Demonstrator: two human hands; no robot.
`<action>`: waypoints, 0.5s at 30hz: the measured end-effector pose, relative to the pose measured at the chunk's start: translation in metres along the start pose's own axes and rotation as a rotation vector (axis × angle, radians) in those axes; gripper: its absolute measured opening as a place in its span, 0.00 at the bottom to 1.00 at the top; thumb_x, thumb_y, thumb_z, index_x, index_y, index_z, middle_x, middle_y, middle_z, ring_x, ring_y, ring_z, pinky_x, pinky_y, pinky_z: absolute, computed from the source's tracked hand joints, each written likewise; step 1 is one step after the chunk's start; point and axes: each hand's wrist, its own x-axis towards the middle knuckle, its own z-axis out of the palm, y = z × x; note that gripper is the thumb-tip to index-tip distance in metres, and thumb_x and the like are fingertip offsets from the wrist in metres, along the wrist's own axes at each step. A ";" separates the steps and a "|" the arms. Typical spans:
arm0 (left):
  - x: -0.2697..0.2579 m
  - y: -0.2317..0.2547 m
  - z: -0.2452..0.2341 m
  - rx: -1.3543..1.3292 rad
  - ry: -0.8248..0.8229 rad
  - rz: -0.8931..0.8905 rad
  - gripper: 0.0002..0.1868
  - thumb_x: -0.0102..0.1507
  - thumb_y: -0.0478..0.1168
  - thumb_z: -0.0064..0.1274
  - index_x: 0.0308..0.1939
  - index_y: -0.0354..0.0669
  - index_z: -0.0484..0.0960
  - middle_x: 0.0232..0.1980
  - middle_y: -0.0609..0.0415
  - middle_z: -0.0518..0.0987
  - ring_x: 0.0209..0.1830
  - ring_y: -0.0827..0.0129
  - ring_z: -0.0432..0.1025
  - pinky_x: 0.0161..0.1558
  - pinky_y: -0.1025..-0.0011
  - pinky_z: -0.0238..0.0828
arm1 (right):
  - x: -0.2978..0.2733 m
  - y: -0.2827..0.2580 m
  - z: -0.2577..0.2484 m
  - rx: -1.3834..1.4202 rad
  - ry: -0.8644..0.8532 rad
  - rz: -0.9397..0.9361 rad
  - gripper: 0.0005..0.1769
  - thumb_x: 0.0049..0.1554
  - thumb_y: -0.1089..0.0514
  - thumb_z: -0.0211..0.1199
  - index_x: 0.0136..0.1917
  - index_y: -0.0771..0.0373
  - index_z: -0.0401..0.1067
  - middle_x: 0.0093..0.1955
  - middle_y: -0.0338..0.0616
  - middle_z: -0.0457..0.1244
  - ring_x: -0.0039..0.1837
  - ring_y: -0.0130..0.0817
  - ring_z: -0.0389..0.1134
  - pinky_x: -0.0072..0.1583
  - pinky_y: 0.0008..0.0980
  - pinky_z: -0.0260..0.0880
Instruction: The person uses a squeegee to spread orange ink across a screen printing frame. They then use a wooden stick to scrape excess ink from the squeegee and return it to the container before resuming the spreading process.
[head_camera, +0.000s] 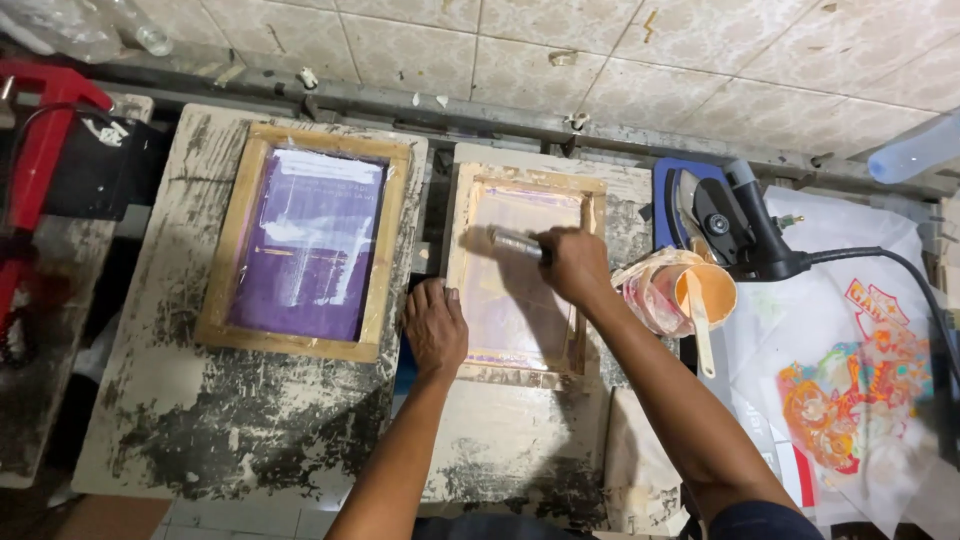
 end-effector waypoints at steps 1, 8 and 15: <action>0.001 0.003 -0.002 -0.027 -0.001 0.006 0.20 0.76 0.53 0.30 0.56 0.47 0.73 0.50 0.49 0.72 0.52 0.51 0.71 0.52 0.51 0.68 | 0.011 0.004 0.005 -0.049 0.148 -0.044 0.08 0.45 0.55 0.69 0.41 0.50 0.78 0.35 0.40 0.69 0.43 0.48 0.74 0.45 0.47 0.76; 0.003 0.002 0.003 -0.053 -0.039 -0.028 0.19 0.75 0.53 0.30 0.56 0.49 0.73 0.50 0.50 0.72 0.52 0.52 0.71 0.53 0.51 0.68 | -0.013 -0.001 0.063 -0.100 0.345 -0.189 0.13 0.50 0.57 0.67 0.51 0.49 0.80 0.44 0.39 0.71 0.47 0.43 0.73 0.47 0.39 0.75; 0.004 0.008 -0.002 -0.061 -0.058 -0.016 0.20 0.76 0.53 0.28 0.56 0.47 0.72 0.50 0.49 0.72 0.51 0.52 0.71 0.53 0.52 0.68 | 0.000 0.011 0.011 -0.023 0.165 -0.103 0.06 0.47 0.55 0.67 0.40 0.48 0.77 0.36 0.38 0.67 0.44 0.46 0.71 0.46 0.46 0.75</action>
